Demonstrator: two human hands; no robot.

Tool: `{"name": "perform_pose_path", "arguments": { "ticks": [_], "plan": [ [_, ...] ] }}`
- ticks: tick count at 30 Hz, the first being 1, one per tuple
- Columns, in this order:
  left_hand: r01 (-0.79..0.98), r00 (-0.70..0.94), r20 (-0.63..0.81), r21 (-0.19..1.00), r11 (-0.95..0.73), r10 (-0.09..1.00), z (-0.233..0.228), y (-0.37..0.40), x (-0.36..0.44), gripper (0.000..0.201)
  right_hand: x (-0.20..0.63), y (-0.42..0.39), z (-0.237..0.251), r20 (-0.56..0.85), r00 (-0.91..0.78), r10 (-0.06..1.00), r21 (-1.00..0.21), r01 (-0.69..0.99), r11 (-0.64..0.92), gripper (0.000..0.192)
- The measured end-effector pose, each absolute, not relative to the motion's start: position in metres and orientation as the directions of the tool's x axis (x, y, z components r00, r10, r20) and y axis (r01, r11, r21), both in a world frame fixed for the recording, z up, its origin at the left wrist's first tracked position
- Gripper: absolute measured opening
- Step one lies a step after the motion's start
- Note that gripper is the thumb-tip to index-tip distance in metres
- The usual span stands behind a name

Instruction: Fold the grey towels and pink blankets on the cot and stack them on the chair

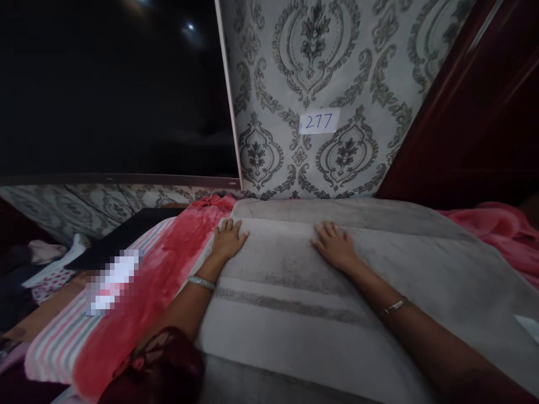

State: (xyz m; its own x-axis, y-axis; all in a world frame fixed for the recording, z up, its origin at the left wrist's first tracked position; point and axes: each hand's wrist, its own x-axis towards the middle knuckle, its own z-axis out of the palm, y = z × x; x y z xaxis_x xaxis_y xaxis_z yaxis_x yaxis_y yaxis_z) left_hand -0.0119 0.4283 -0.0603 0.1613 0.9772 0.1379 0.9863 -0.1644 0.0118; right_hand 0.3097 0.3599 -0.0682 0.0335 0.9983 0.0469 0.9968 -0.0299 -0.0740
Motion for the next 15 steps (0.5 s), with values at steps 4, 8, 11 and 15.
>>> {"name": "perform_pose_path", "arguments": {
  "ticks": [4,8,11,15],
  "plan": [
    [0.984,0.171,0.121,0.039,-0.176,0.978,-0.058,0.429,-0.014,0.063,0.223,0.343,-0.058,0.081,-0.530,0.844,-0.162,0.828,0.536,0.064],
    [0.984,0.162,0.105,0.053,-0.169,0.981,-0.058,0.429,-0.015,0.060,0.184,0.358,-0.066,0.063,-0.780,0.622,-0.212,0.599,0.772,0.065],
    [0.978,0.178,0.135,0.089,-0.190,0.975,-0.062,0.431,-0.016,0.059,0.225,0.398,-0.069,0.004,-0.574,0.819,-0.129,0.812,0.569,0.059],
    [0.885,0.120,0.236,0.414,-0.212,0.964,-0.071,0.443,-0.023,0.049,0.302,0.442,-0.064,-0.061,-0.215,0.975,-0.051,0.976,0.212,0.058]
  ]
}}
